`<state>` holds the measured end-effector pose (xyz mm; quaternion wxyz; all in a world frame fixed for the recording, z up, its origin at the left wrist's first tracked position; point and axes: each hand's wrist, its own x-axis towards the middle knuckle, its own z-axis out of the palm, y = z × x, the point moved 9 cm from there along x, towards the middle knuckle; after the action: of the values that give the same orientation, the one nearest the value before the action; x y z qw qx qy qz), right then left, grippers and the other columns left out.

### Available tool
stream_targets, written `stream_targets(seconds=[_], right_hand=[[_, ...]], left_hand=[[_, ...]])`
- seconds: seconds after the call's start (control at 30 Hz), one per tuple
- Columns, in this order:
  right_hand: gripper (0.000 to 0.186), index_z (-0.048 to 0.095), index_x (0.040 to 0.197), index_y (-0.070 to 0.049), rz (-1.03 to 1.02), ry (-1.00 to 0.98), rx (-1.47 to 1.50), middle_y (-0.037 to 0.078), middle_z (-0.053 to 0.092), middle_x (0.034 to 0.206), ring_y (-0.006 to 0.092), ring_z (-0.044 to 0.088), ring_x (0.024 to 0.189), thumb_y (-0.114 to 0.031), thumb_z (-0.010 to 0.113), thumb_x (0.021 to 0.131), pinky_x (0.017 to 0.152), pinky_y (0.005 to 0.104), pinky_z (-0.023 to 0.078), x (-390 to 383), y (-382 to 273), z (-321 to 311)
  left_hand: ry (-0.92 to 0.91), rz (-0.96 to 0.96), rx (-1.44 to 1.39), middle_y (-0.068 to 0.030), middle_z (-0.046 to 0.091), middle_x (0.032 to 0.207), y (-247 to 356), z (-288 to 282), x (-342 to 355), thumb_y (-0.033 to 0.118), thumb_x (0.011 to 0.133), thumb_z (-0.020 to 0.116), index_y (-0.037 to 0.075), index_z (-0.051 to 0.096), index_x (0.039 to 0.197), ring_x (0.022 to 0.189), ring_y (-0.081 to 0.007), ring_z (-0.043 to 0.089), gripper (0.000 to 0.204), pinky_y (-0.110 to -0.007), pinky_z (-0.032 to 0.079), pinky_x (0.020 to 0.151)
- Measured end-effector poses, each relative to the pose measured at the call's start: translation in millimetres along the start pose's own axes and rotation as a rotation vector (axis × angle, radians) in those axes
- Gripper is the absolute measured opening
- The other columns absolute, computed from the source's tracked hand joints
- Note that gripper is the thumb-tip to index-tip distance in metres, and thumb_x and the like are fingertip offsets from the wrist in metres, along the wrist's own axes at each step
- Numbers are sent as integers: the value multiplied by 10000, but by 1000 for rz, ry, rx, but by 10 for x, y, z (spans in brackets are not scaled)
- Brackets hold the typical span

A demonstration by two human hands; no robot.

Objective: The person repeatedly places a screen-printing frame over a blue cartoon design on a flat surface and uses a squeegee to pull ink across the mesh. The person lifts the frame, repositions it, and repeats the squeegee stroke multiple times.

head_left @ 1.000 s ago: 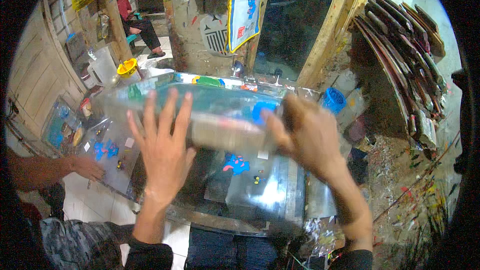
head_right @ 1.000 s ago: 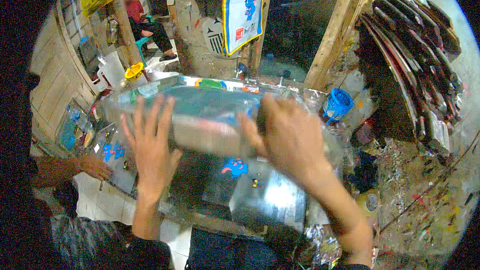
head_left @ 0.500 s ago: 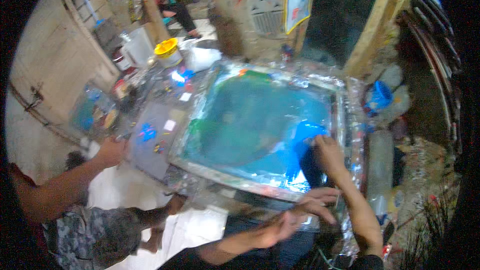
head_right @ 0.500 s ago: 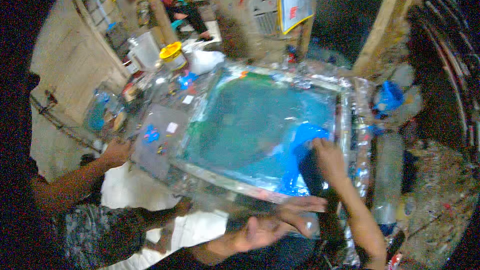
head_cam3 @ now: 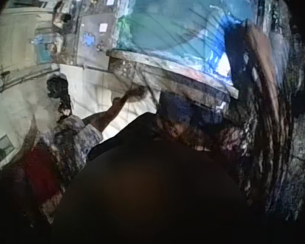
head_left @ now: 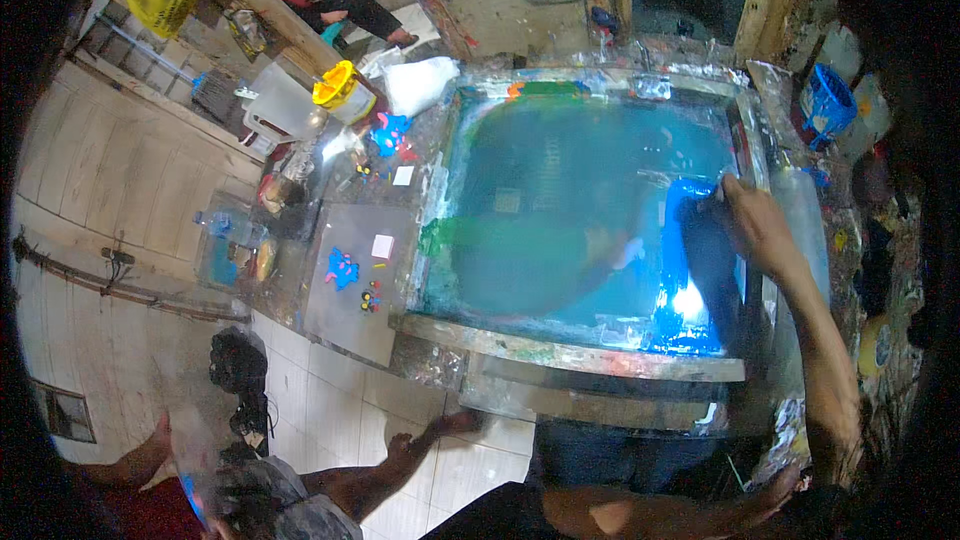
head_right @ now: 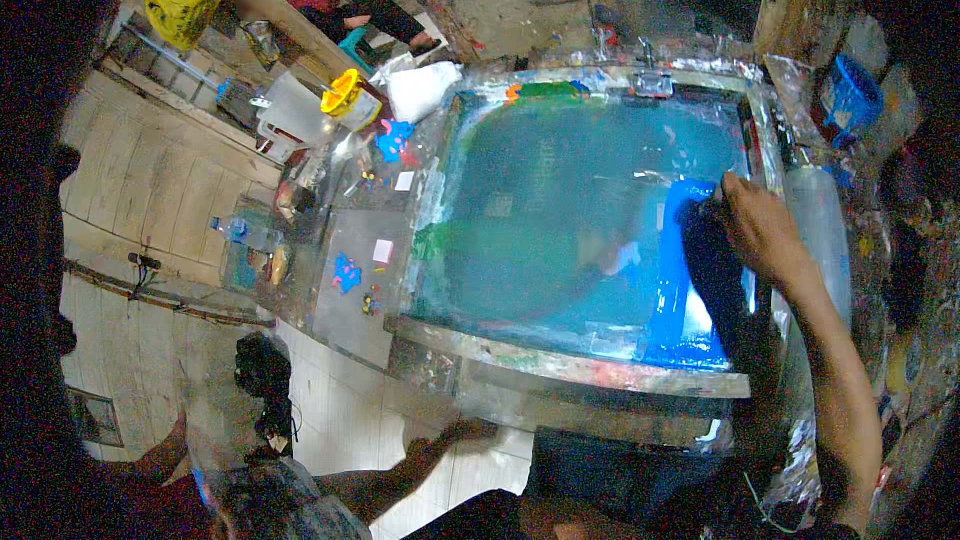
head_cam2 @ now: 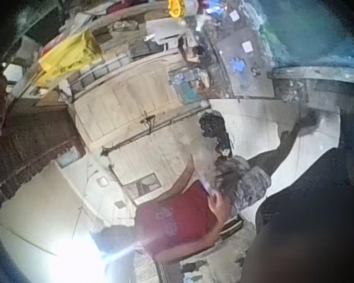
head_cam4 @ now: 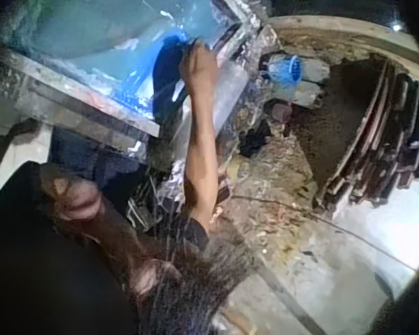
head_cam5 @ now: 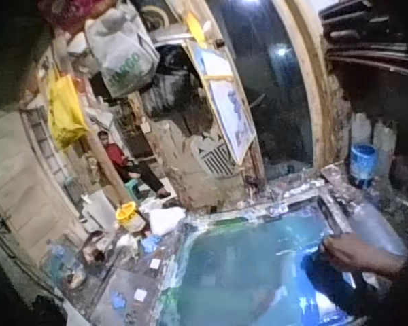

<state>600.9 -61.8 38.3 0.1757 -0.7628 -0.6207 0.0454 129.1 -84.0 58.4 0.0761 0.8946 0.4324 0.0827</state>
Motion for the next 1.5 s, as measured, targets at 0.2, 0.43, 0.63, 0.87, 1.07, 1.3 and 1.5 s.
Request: stream_targets(seconds=[0.2,0.43,0.63,0.87,1.07,1.3,1.5], right_hand=[[275,505,1153,-6,-25,-205,154,257,634,979,496,612,960,-59,553,887,832,549,479,-992,-569,-34],[137,571,1066,-50,-45,-23,-86,222,697,940,466,679,873,-120,564,948,763,593,503,166,-325,-180],[238,585,1117,-109,-133,-133,-19,146,681,978,380,681,958,-42,542,892,892,572,431,-294,-416,69],[224,563,1156,-119,-111,-322,-10,115,673,1067,329,686,1016,-125,607,936,903,589,404,-1134,-861,97],[479,551,1283,-40,-92,1,-234,149,608,1072,331,616,1054,-382,663,967,922,568,410,-1350,-1292,-396],[327,597,854,-75,-144,537,-227,131,569,793,331,601,757,-373,719,906,685,446,495,-871,-1748,-1763],[558,628,798,24,-36,499,-188,302,634,777,482,658,798,-500,589,986,735,546,516,305,-1542,-2981]], left_hand=[[-75,308,-507,-190,432,1530,1855,208,518,620,877,716,61,544,1406,1458,-414,361,788,-597,248,1206],[-369,522,-896,-185,396,1570,2037,161,886,648,862,717,71,502,1465,1478,-417,336,862,-617,229,1213],[-119,223,-61,-148,557,1332,708,571,919,501,791,818,114,601,1361,1322,-373,478,722,-679,237,1172],[-18,293,-55,-71,646,1075,641,536,902,430,777,819,118,699,1131,1136,-294,582,487,-635,213,1183],[-43,350,-60,-58,680,1006,754,164,1024,511,736,816,110,743,1054,1065,-265,614,517,-610,219,1172],[982,316,-358,-101,645,1034,1156,-1122,814,166,794,850,85,713,1027,1017,-320,623,282,-525,432,1013],[-274,589,-452,-354,458,1515,3091,936,822,418,915,732,0,388,1568,1447,-502,405,848,-586,202,1252]])
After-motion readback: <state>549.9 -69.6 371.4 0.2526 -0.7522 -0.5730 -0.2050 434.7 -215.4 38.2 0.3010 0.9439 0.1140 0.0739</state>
